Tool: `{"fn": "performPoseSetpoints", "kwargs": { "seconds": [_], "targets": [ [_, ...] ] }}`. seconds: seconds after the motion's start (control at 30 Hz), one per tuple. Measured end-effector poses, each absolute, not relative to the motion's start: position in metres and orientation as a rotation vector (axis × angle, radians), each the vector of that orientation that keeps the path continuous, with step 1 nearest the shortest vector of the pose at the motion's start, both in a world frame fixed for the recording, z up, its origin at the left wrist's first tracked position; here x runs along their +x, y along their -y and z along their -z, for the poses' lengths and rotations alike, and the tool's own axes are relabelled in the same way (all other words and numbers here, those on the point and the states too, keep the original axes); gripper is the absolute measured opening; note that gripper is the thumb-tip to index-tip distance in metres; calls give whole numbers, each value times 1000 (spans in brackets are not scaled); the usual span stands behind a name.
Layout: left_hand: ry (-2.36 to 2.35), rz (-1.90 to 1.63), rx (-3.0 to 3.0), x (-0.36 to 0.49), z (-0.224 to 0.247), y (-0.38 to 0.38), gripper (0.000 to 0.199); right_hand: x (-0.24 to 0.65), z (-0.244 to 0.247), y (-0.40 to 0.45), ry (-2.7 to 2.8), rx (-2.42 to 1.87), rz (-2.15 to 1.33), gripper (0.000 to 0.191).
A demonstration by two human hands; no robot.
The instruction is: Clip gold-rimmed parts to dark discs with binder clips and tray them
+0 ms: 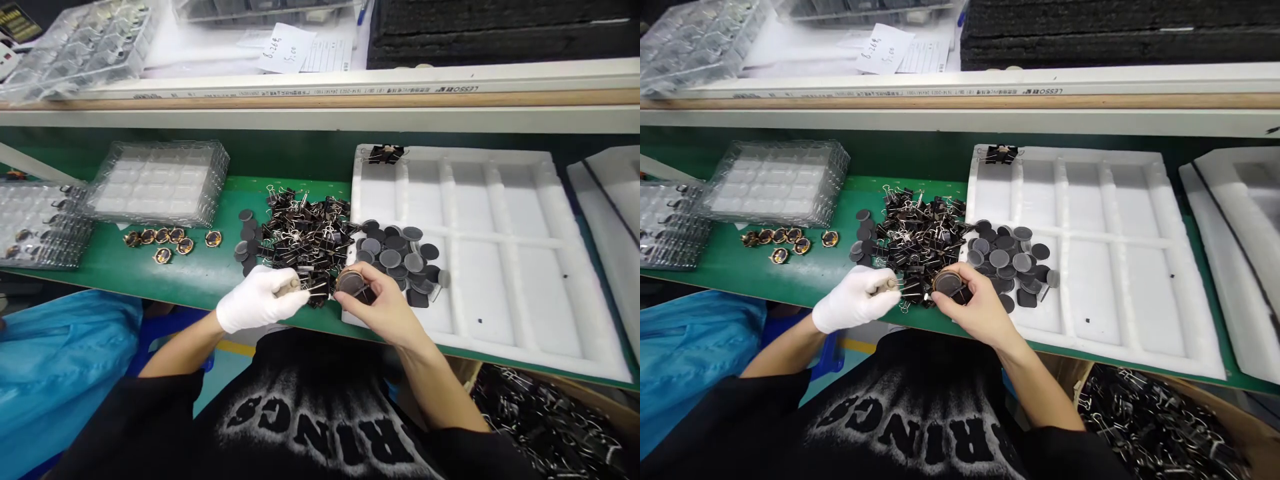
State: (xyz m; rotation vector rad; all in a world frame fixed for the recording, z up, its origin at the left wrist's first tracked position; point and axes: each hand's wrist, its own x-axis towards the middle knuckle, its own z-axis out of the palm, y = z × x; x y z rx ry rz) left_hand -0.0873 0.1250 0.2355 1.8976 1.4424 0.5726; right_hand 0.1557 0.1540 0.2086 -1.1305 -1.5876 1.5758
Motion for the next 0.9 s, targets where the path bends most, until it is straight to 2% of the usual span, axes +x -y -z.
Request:
{"fn": "performPoseSetpoints", "kwargs": {
  "seconds": [0.2, 0.57, 0.7, 0.8, 0.87, 0.9],
  "targets": [
    [-1103, -276, 2038, -91, -262, -143, 39, 170, -220, -161, 1977, -954, -1660, 16],
    [-1085, -71, 1986, -79, -270, -154, 45, 176, -229, -163, 2143, -908, -1581, 8],
    [-1112, -122, 1977, -76, -269, -153, 40, 179, -228, -165, 2150, -855, -1557, 11],
    [-1186, -178, 2031, -74, -270, -151, 26, 185, -230, -167, 2171, -829, -1516, 17],
    [-1245, -181, 1998, -71, -271, -151, 19, 189, -231, -167, 2190, -832, -1414, 18],
    [-1256, -182, 1928, -69, -272, -151, 22, 190, -230, -167, 2198, -833, -1316, 19]
  ]
}}
